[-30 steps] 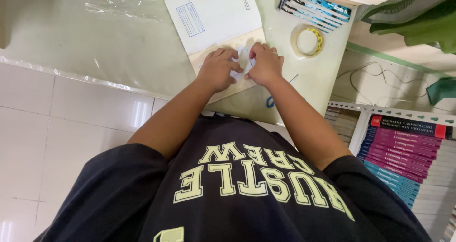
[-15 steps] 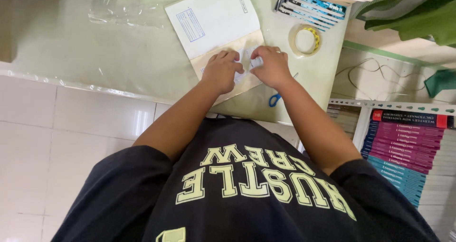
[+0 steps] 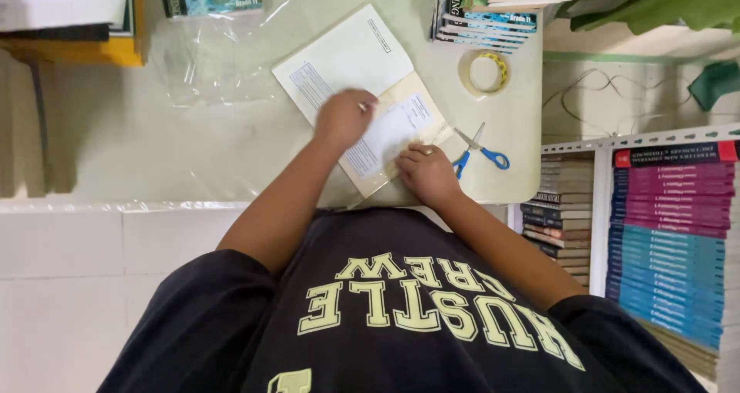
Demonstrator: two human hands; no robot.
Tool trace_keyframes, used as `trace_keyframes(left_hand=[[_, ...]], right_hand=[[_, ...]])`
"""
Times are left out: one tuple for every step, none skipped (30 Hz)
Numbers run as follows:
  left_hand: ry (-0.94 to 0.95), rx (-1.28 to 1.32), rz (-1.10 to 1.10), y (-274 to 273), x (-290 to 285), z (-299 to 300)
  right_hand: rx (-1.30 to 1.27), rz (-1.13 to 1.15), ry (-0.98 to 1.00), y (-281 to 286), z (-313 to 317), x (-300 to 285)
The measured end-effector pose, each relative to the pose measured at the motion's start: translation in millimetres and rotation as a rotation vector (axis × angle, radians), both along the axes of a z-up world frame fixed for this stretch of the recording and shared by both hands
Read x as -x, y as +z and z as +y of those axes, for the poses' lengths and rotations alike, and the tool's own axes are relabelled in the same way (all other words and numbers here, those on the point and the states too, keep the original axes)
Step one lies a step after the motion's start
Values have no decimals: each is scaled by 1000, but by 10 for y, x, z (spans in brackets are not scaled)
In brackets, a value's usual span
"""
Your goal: Wrapping a library book in protective plastic covering using scissors and tape.
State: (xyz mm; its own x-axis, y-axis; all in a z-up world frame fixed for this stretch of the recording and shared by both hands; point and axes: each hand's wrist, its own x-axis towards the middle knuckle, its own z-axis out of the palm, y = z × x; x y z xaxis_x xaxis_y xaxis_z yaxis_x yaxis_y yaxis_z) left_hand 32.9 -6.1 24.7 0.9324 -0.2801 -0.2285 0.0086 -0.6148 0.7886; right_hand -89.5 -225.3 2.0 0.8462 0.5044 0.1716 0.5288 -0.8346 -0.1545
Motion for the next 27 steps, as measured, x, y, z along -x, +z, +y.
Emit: trace_keyframes(left_hand=[[-13, -3, -3, -91, -62, 141], [200, -55, -224, -182, -125, 278], [410, -104, -449, -274, -191, 414], [400, -104, -451, -357, -261, 499], [600, -58, -327, -443, -331, 583], [796, -13, -198, -534, -394, 663], [785, -15, -199, -505, -437, 692], [906, 125, 38, -477, -481, 712], [1015, 265, 282, -452, -524, 730], [1006, 262, 284, -508, -574, 726], [1021, 368, 335, -565, -623, 721], [1035, 476, 384, -619, -683, 724], [1027, 472, 384, -650, -711, 753], [996, 517, 406, -675, -744, 771], [965, 561, 428, -700, -777, 786], [956, 559, 431, -735, -788, 799], [938, 586, 438, -771, -800, 810], [920, 613, 444, -803, -814, 825], [912, 610, 446, -744, -805, 821], [925, 680, 444, -692, -779, 822], [936, 749, 441, -641, -753, 825], [931, 747, 445, -561, -718, 800], [920, 809, 420, -481, -683, 775], [909, 870, 396, -403, -643, 760], [906, 867, 399, -361, -577, 737], [836, 954, 331, -321, -503, 711], [764, 1038, 262, -280, -429, 685]], right_hand=[[-3, -3, -13, 39, 65, 8], [26, 8, -82, 80, 123, 13], [55, 20, -152, 118, 181, 18], [52, 20, -161, 157, 235, 26], [50, 34, -202, 193, 289, 34], [48, 51, -244, 226, 339, 52], [45, 52, -254, 191, 361, 64], [69, 64, -293, 156, 375, 74], [92, 75, -332, 120, 388, 87], [92, 78, -342, 150, 407, 84], [68, 51, -335, 180, 424, 82], [43, 22, -327, 205, 448, 64], [41, 22, -335, 201, 476, 65], [51, 29, -354, 206, 495, 63], [60, 36, -373, 210, 513, 61], [60, 37, -382, 179, 518, 70], [53, 28, -394, 148, 522, 79], [45, 18, -405, 118, 527, 83], [44, 19, -414, 132, 534, 72], [56, 26, -421, 143, 544, 72], [67, 33, -427, 154, 555, 72], [67, 34, -433, 147, 557, 73], [65, 20, -437, 140, 559, 74], [63, 7, -438, 131, 567, 77], [62, 9, -443, 147, 580, 76], [42, 1, -445, 164, 591, 82], [22, -7, -447, 182, 599, 89]])
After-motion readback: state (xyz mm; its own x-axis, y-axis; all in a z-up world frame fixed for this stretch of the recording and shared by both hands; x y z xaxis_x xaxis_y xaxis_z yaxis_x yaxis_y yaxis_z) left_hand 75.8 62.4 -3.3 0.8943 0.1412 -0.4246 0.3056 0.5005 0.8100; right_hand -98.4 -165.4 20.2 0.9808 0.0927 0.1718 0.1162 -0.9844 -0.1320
